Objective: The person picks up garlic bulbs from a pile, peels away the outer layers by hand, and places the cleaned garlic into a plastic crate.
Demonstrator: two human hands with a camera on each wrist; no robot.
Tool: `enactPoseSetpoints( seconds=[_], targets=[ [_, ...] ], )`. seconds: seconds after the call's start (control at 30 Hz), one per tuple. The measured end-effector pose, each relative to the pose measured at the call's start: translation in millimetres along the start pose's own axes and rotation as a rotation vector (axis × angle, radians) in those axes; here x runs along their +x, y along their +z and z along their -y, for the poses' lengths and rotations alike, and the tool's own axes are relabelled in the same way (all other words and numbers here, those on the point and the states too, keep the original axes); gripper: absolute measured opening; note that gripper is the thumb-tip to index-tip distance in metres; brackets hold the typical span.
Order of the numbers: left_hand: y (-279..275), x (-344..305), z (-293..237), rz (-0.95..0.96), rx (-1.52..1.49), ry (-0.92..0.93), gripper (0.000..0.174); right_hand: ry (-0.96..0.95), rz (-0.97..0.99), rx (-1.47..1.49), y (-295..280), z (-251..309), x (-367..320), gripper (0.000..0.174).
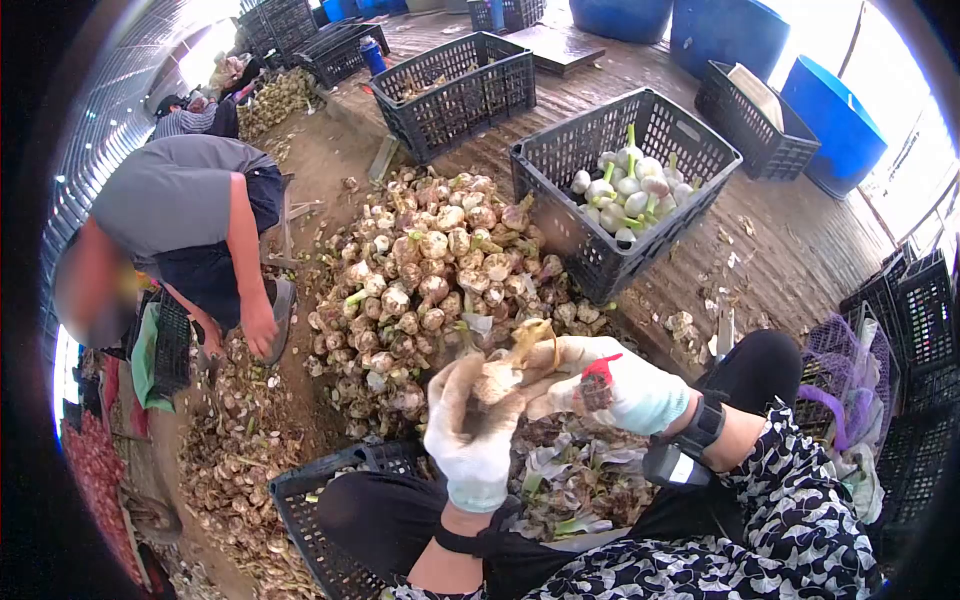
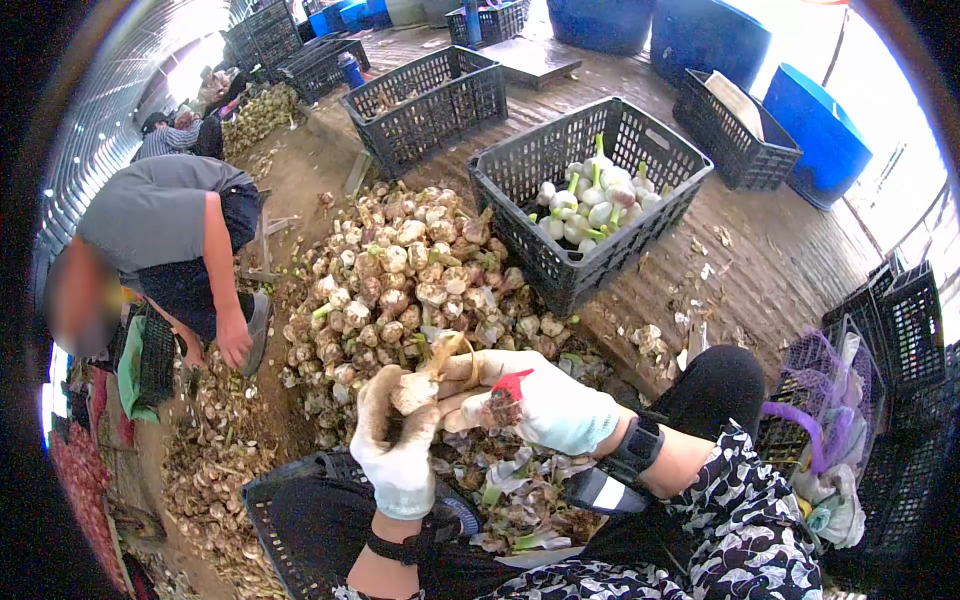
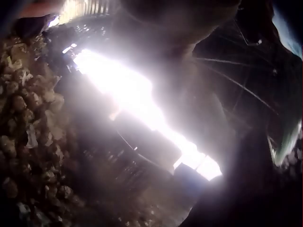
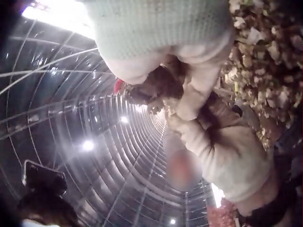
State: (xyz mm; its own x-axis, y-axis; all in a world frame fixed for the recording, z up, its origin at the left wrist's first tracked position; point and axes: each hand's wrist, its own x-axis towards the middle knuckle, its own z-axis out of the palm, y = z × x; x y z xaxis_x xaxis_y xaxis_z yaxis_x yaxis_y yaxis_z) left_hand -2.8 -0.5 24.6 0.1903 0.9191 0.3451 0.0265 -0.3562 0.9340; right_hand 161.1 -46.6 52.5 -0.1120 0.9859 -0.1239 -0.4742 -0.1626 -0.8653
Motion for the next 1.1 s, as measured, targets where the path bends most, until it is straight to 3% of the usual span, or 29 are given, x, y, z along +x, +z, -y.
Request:
enactPoseSetpoints(
  seconds=[0.1,0.17,0.27,0.37,0.43,0.53,0.6,0.63,0.7,0.77,0.83,0.87,0.97,1.0,1.1],
  targets=[
    [-0.5,0.4,-1.1,-0.009,-0.017,0.029,0.047,0.020,-0.046,-0.022,-3.0,1.0,3.9,0.025],
    [2.9,-0.8,-1.7,0.049,0.164,0.261,0.043,0.047,-0.071,-0.097,-6.5,0.0,3.9,0.024],
    [3.0,-1.4,-10.8,0.125,0.309,0.293,0.040,0.169,-0.162,-0.281,-5.5,-4.2,5.2,0.018],
    [2.1,-1.6,-11.9,0.159,0.329,0.310,0.041,0.204,-0.173,-0.176,-7.0,-10.4,7.7,0.015],
    [1.9,-1.8,-11.8,0.181,0.340,0.315,0.042,0.122,-0.160,-0.194,-5.9,-14.9,6.3,0.015],
    [2.5,-3.2,-4.5,0.162,0.086,0.079,0.046,-0.013,-0.211,-0.116,-8.1,-29.3,11.7,0.013],
    [7.4,-5.7,1.0,0.096,-0.260,-0.251,0.042,-0.246,-0.195,-0.597,-14.2,-36.8,18.7,0.015],
    [8.8,-6.1,3.3,0.064,-0.445,-0.437,0.040,-0.251,-0.198,-0.596,-16.2,-37.8,18.0,0.015],
    [4.3,-2.4,2.5,0.069,-0.612,-0.523,0.040,-0.428,-0.213,-0.963,-14.0,-32.9,17.6,0.020],
    [2.7,-0.7,2.0,0.065,-0.780,-0.609,0.040,-0.501,-0.199,-0.923,-21.0,-38.1,16.3,0.020],
    [6.0,-1.2,1.8,0.044,-0.513,-0.446,0.043,-0.039,-0.093,-0.234,-16.9,-26.7,7.4,0.016],
    [6.6,-2.2,1.6,0.047,-0.513,-0.465,0.042,-0.055,-0.020,0.030,-9.7,-21.7,4.7,0.016],
    [14.7,-6.7,-3.7,0.056,-0.499,-0.441,0.050,-0.022,-0.138,-0.232,-2.9,-13.7,4.3,0.016],
    [14.0,-7.6,5.4,0.083,-0.260,-0.269,0.054,0.163,-0.215,-0.382,-12.2,-15.7,6.3,0.016],
    [10.0,-7.3,2.8,0.097,-0.020,-0.133,0.056,0.058,-0.178,-0.208,-3.7,-8.8,1.7,0.013]
  ],
)
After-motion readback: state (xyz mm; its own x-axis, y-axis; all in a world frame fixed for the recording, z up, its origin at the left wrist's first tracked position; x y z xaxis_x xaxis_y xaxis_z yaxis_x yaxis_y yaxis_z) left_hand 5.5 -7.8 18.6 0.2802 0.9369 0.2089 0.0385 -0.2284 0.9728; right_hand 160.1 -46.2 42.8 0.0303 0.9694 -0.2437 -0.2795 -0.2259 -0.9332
